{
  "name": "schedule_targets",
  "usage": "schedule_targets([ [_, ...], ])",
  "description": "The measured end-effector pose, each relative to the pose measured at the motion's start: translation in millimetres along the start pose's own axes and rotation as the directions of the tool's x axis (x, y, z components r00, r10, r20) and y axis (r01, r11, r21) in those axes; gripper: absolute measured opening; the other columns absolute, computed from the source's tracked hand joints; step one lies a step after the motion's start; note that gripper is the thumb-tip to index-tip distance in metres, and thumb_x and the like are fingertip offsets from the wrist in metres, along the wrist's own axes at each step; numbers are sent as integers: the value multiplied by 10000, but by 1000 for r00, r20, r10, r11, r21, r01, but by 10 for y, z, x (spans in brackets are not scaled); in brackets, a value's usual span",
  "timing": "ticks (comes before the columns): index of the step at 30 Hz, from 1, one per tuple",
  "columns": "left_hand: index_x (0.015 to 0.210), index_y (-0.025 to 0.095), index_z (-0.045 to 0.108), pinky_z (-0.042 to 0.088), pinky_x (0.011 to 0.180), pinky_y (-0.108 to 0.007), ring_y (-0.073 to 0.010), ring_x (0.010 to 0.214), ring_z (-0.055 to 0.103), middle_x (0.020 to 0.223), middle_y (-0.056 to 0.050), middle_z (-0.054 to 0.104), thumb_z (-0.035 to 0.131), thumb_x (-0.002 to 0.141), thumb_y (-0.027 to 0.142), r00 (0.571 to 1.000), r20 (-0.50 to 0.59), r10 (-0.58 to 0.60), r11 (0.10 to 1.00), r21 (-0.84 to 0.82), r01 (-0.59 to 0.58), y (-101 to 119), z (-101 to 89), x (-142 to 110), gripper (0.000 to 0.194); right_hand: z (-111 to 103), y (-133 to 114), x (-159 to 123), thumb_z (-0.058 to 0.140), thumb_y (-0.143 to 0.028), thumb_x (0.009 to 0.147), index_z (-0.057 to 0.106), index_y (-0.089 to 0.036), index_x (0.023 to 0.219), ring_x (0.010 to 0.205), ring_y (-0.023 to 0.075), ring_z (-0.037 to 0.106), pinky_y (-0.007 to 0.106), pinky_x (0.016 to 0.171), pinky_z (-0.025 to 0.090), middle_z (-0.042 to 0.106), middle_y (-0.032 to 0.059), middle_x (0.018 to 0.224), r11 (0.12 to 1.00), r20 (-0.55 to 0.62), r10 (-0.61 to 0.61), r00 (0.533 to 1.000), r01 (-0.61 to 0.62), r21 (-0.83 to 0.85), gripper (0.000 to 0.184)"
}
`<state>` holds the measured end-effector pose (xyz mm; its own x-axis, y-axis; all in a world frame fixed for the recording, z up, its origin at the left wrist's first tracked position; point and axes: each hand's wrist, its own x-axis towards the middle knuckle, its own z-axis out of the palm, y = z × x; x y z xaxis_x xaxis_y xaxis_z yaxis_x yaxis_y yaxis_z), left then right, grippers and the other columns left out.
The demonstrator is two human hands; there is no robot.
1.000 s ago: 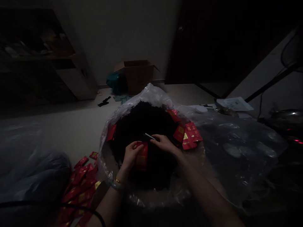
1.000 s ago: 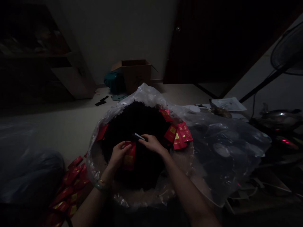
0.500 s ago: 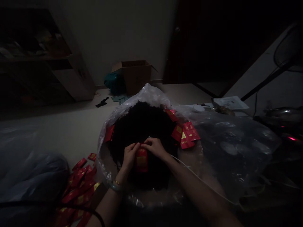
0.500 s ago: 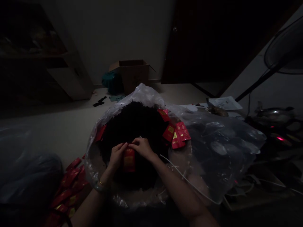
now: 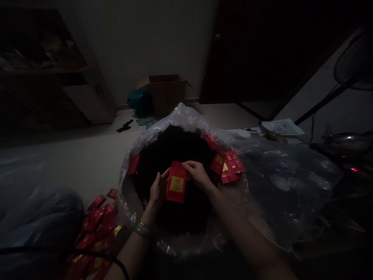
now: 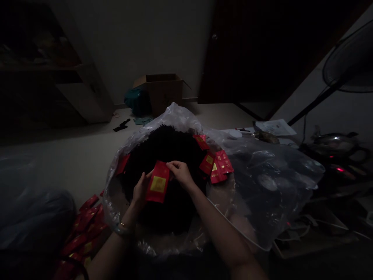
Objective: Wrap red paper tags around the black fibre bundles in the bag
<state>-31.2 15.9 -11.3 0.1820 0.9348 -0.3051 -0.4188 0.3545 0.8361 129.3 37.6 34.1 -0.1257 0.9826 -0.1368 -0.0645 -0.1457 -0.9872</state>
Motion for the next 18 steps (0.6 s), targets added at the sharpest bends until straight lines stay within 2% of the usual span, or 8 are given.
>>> schedule_targets([
  [3,1115,158,621,504,637,-328,-234,691,683,921,-138,719,472,768,653,991,15,-132,991,38,131,-14,-30,63,623,210,-124,35,653,-505,696,621,-184,1031,623,151,646,284,594,535,685,22,767,981,137,-12,991,-15,193,465],
  [6,1207,181,561,499,556,-311,-218,609,678,922,-144,717,379,804,670,966,-2,-260,963,80,259,-6,-20,74,659,212,-171,129,546,-467,807,504,-215,1238,859,194,671,368,765,537,678,78,1030,983,218,-73,973,33,181,501],
  [7,1245,178,528,496,549,-290,-206,627,682,956,-144,712,386,823,636,977,-9,-213,974,82,213,-1,-9,62,638,111,-153,168,512,-436,835,496,-217,1246,917,198,660,383,808,524,659,87,1089,991,150,-104,983,89,104,466],
  [9,1260,150,507,490,536,-263,-191,641,683,977,-152,706,434,836,567,986,-22,-165,980,110,167,10,22,24,600,-245,-62,232,510,-336,844,562,-196,1167,1028,207,613,396,907,471,642,95,1127,958,-58,-182,982,164,-235,356],
  [11,1225,126,528,482,519,-245,-173,618,675,968,-156,706,466,838,513,989,-28,-142,978,152,145,22,56,-16,552,-726,87,255,604,-225,766,615,-169,1088,1141,240,537,424,1011,373,618,113,1164,765,-197,-243,950,63,-641,327],
  [12,1202,119,542,479,514,-240,-167,609,672,958,-156,707,479,837,490,990,-29,-135,975,173,138,27,71,-31,525,-970,173,250,665,-180,696,612,-165,1099,1185,265,497,446,1032,337,597,124,1200,639,-224,-240,944,-20,-769,407],
  [15,1146,122,570,476,516,-228,-160,613,672,942,-147,710,532,816,434,993,-27,-114,968,220,117,40,102,-57,455,-1535,414,216,760,-84,521,559,-130,1187,1190,295,486,419,990,371,539,163,1275,388,-234,-156,960,-158,-908,697],
  [18,1108,129,588,469,516,-220,-156,614,671,934,-139,711,592,779,405,994,-25,-106,961,254,109,36,104,-57,429,-1760,567,230,720,-74,584,546,-122,1221,1081,272,574,354,891,435,598,162,1202,321,-184,-103,978,-142,-936,661],
])
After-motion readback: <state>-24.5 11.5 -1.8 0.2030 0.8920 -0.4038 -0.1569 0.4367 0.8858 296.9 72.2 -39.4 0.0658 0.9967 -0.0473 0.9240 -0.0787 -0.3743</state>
